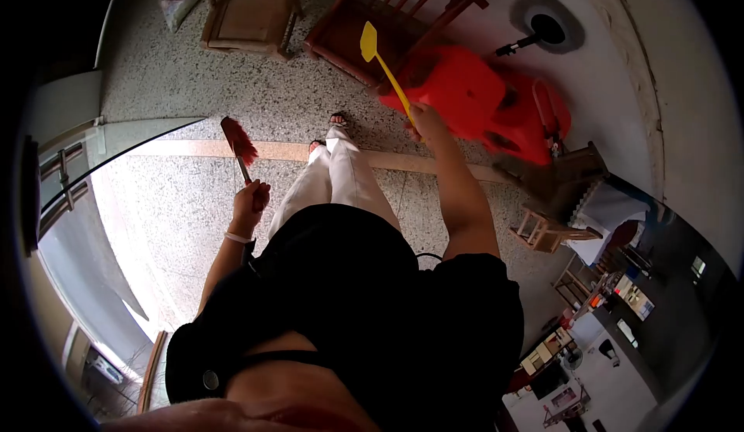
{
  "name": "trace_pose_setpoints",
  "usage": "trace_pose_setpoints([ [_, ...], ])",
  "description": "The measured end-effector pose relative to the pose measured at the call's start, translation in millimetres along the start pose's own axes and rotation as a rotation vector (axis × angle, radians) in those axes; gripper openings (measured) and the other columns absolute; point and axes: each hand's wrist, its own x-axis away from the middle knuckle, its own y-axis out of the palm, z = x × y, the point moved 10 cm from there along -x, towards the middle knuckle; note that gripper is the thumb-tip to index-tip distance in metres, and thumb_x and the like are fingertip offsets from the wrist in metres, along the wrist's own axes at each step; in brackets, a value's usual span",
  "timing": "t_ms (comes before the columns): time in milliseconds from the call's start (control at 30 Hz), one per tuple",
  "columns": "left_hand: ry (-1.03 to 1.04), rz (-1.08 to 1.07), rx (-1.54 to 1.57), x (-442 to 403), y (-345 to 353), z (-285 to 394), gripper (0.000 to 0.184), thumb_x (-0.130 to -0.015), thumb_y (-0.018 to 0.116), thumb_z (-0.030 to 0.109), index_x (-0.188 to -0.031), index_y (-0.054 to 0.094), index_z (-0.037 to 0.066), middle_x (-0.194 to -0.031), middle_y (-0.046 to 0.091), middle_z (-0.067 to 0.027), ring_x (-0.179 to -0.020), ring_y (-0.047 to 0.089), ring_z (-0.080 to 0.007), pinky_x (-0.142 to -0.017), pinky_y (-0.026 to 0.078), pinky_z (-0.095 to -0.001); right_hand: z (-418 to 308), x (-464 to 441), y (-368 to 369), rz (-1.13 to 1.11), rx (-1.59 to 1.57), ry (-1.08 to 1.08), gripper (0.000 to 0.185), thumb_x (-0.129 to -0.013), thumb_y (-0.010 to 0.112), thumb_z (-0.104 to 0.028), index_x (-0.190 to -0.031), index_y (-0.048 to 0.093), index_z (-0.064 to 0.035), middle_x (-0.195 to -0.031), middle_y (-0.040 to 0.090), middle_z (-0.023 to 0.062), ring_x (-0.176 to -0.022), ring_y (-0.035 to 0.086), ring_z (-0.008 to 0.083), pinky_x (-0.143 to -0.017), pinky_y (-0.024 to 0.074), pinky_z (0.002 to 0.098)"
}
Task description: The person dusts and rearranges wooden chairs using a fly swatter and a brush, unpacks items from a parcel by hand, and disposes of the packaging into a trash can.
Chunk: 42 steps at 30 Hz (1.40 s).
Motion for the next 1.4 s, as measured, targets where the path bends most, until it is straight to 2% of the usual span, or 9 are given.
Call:
trace_pose_setpoints([
  [67,-0.002,0.011,0.087,0,16,8,0.006,-0.08,0.049,0.009,-0.079,0.046,0.003,-0.067,0.058,-0.0111,-0.054,0.055,-0.0198,-0.046,0.044,-0.0259,10,25,17,-0.119,-0.664,0.144,0.018,-0.087,0.038,-0.019,-0.095,0.044,-0.0036,-0.069,0.047,0.0075,-0.041,0.037,0.0079,-0.034,0.0304,0.0183],
  [167,-0.039,0.038,0.168,-4,31,11,0.005,-0.08,0.05,0.006,-0.079,0.045,0.004,-0.069,0.058,-0.011,-0.062,0.058,-0.0221,-0.051,0.048,-0.0284,-8,60,38,-0.342,-1.289,0.134,0.013,-0.087,0.037,-0.017,-0.088,0.04,-0.0047,-0.065,0.043,0.0051,-0.042,0.035,0.0077,-0.035,0.0302,0.0169],
  [367,-0.025,-0.066,-0.026,-17,56,5,0.008,-0.08,0.05,0.007,-0.076,0.046,0.002,-0.067,0.057,-0.0113,-0.056,0.057,-0.0196,-0.044,0.045,-0.0249,-80,57,15,-0.311,-1.873,-0.082,0.009,-0.087,0.035,-0.01,-0.084,0.037,-0.0012,-0.064,0.036,0.0027,-0.047,0.036,0.0083,-0.039,0.0366,0.0174],
  [667,-0.103,0.045,0.03,-15,125,-13,0.008,-0.081,0.048,0.007,-0.077,0.047,0.001,-0.067,0.056,-0.01,-0.06,0.057,-0.0198,-0.047,0.047,-0.025,-145,-13,-59,-0.098,-1.884,-0.241,0.008,-0.085,0.037,-0.009,-0.081,0.036,-0.0024,-0.065,0.039,0.0042,-0.048,0.039,0.0105,-0.044,0.0417,0.0188],
  [900,-0.17,0.045,0.064,-34,184,-21,0.008,-0.081,0.049,0.007,-0.078,0.047,0.0,-0.068,0.056,-0.0106,-0.058,0.056,-0.0197,-0.045,0.045,-0.0249,-142,-79,-106,-0.003,-2.055,-0.125,0.003,-0.085,0.036,-0.006,-0.085,0.037,-0.0024,-0.065,0.04,0.0039,-0.049,0.04,0.0105,-0.045,0.0435,0.0206],
  [1000,-0.128,0.18,0.003,-31,203,-18,0.011,-0.081,0.049,0.01,-0.076,0.049,0.0,-0.064,0.056,-0.0088,-0.049,0.052,-0.0154,-0.038,0.039,-0.0217,-129,-143,-128,0.082,-2.126,-0.055,0.005,-0.085,0.035,-0.006,-0.088,0.039,-0.003,-0.065,0.04,0.0039,-0.05,0.041,0.0113,-0.049,0.0472,0.0229],
  [1100,-0.149,0.049,-0.236,-41,214,-18,0.017,-0.081,0.048,0.016,-0.072,0.051,0.002,-0.058,0.053,-0.0052,-0.04,0.043,-0.0105,-0.031,0.029,-0.0198,-128,-190,-153,0.192,-2.179,-0.06,0.012,-0.085,0.035,-0.01,-0.091,0.044,-0.0053,-0.068,0.042,0.0058,-0.055,0.044,0.0146,-0.058,0.0523,0.0284],
  [1333,-0.133,0.081,-0.538,-54,218,-10,0.022,-0.079,0.05,0.022,-0.068,0.053,0.003,-0.05,0.045,0.0003,-0.035,0.033,-0.0065,-0.028,0.022,-0.019,-66,-321,-231,0.563,-1.972,-0.019,0.022,-0.087,0.037,-0.027,-0.097,0.047,-0.01,-0.082,0.045,0.0059,-0.069,0.047,0.0165,-0.058,0.0487,0.0247],
  [1400,-0.126,0.095,-0.522,-61,219,-13,0.02,-0.079,0.049,0.02,-0.069,0.053,0.003,-0.049,0.042,0.001,-0.036,0.033,-0.0063,-0.027,0.021,-0.0186,-68,-370,-265,0.416,-1.843,-0.12,0.015,-0.084,0.041,-0.017,-0.096,0.048,-0.0129,-0.082,0.043,0.0016,-0.056,0.041,0.0096,-0.044,0.0403,0.0202],
])
